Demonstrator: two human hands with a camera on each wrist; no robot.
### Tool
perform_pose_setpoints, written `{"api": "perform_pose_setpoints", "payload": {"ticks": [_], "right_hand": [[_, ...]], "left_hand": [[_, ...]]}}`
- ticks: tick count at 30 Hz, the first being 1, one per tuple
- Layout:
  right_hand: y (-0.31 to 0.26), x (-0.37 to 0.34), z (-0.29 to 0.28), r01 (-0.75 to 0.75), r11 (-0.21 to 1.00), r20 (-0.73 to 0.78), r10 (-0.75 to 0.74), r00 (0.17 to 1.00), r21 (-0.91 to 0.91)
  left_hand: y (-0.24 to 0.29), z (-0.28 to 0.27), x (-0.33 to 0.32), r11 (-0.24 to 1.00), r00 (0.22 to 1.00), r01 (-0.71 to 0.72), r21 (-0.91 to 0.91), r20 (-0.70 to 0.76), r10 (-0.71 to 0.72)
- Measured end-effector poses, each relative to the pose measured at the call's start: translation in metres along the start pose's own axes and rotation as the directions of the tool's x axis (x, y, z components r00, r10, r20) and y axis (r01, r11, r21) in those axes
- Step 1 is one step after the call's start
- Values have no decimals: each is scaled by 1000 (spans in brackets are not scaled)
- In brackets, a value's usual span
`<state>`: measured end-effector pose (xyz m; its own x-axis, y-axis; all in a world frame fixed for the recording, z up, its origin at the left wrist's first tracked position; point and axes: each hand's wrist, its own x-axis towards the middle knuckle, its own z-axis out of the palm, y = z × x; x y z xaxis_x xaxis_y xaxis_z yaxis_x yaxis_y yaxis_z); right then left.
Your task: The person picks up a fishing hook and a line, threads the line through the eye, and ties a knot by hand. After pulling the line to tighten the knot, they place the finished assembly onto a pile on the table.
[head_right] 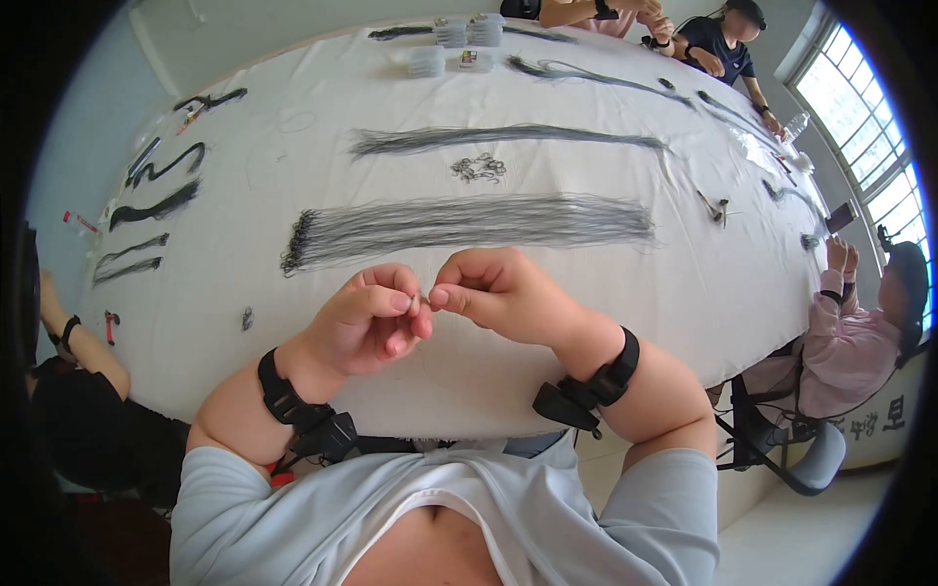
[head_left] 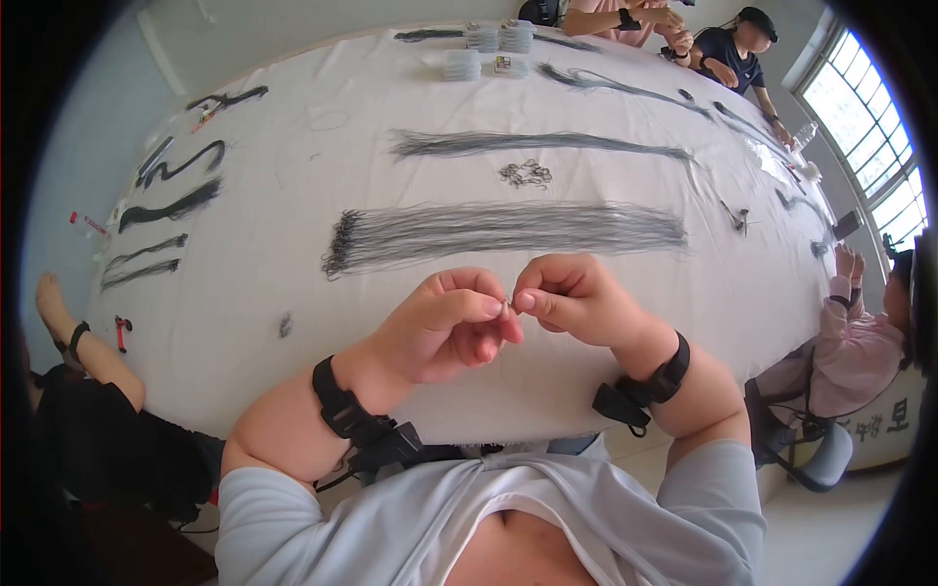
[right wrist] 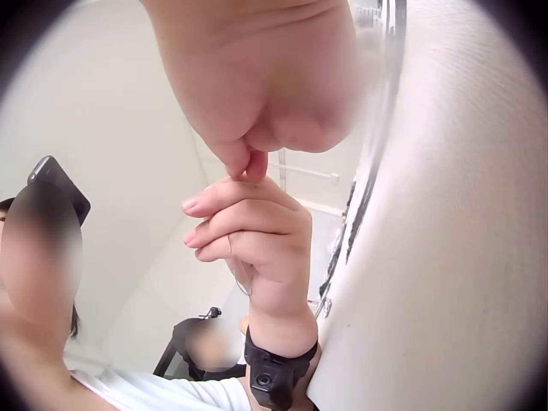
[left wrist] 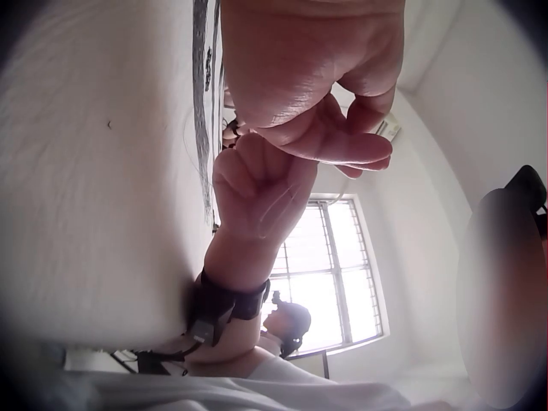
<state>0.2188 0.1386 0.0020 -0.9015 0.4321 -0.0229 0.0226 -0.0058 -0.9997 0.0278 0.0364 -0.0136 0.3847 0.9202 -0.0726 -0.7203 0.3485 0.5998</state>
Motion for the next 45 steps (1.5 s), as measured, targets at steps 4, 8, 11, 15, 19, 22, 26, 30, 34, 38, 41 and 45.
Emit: {"api": "perform_pose_setpoints", "payload": {"ticks": [4,8,11,15,19,22,26,30,34,38,41,45], "right_hand": [[2,1,3,117,992,-79,-121,989,-55],[10,5,-9,235,899,-161,-311,937,-369],[6,13,-14,382,584,-60,-597,800,-716],[1,11,4,399,719,-183,-583,791,-569],[1,3,9,134,962,-192,-182,964,-238],[-4,2,8,-76,996,-141,70,987,-37],[-9,1,9,-141,990,-148,139,979,-1],[-1,-2,5,45,973,-161,-83,983,-227],[-6,-3,6,64,942,-149,-119,982,-329],[-7,-5,4,88,901,-129,-156,979,-425],[-5,-4,5,144,873,-124,-225,966,-466],[-11,-5,9,190,783,-106,-310,945,-592]], "left_hand": [[2,-3,4,999,999,-27,-22,43,28],[2,5,0,999,995,35,11,-92,-33],[0,8,0,995,992,43,88,-122,-32],[-1,10,1,964,983,118,239,-167,-79],[-5,10,2,942,979,142,305,-185,-87],[-3,7,2,943,981,91,320,-191,-30],[-1,9,5,952,971,93,290,-237,-23],[1,5,4,948,972,125,292,-229,-58],[2,6,3,951,968,118,285,-246,-46],[3,6,3,957,970,121,263,-238,-57],[1,5,3,959,972,122,256,-224,-64],[1,5,4,960,970,127,249,-232,-68]]}}
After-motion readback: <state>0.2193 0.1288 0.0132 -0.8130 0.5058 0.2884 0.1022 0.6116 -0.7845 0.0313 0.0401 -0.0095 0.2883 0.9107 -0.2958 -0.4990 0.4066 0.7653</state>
